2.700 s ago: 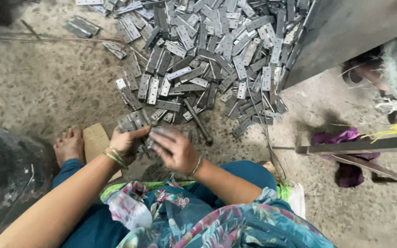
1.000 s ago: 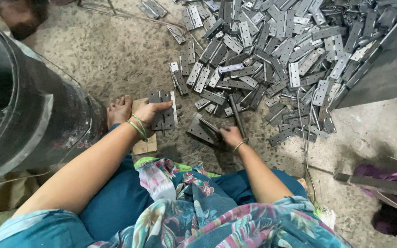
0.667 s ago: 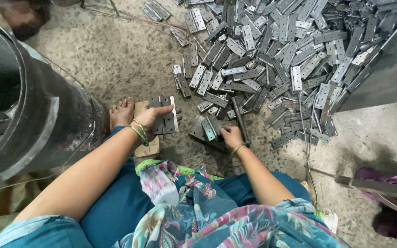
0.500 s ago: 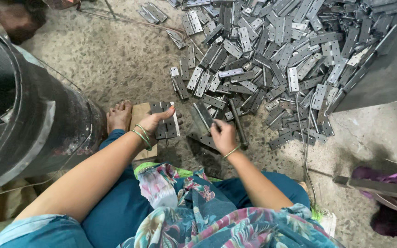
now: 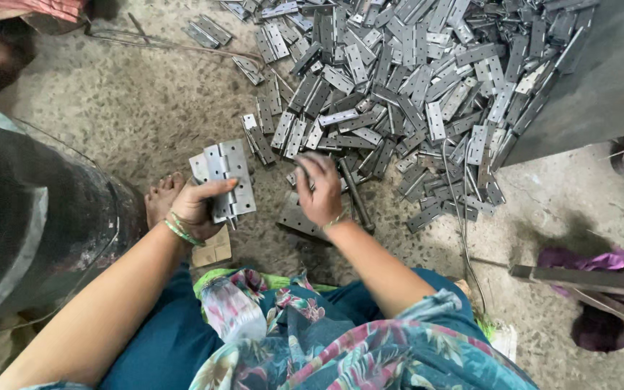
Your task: The person sits on the floor and assembles metal hinges by inserting pins into stacked plates. They pick up hinge plates from a large pile, align them, insert a pin, and then place the assembled unit into a nearby bucket.
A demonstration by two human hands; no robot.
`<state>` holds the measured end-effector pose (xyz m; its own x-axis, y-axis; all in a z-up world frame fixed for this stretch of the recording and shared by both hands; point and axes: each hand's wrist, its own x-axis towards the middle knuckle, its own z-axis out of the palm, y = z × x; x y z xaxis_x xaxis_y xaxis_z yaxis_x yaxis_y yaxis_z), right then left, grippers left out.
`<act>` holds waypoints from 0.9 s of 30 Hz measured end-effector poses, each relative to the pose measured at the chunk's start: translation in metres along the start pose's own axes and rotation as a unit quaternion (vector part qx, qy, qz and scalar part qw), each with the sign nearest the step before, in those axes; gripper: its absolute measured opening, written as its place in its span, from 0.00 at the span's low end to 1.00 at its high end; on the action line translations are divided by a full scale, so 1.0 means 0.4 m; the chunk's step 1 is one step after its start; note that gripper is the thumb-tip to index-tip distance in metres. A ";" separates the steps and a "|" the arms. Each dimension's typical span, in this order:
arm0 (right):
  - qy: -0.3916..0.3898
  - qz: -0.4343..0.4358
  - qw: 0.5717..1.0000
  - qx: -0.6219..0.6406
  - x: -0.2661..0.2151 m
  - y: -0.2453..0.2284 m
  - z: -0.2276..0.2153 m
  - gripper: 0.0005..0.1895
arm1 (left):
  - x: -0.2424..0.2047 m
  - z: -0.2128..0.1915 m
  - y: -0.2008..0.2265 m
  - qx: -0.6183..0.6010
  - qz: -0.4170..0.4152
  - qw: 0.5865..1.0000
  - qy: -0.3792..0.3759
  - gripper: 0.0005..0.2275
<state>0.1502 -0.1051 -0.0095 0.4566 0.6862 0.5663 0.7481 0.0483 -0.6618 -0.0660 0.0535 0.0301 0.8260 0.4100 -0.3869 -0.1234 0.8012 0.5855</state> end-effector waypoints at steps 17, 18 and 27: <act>-0.356 0.242 0.870 -0.239 -0.168 0.508 0.096 0.22 | -0.004 0.029 0.013 0.002 -0.015 0.999 0.039 0.20; -0.328 0.294 0.888 -0.131 -0.171 0.479 0.068 0.21 | 0.003 0.019 0.009 0.003 -0.015 0.998 0.061 0.19; -0.181 0.462 0.720 0.485 -0.277 0.230 -0.039 0.16 | -0.003 0.043 0.013 0.032 0.079 0.992 0.093 0.14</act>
<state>0.1758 -0.1879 -0.1254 0.2572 0.8861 -0.3857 -0.5628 -0.1871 -0.8051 -0.0581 0.0495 0.0458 0.6822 0.6059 -0.4092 -0.2024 0.6943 0.6907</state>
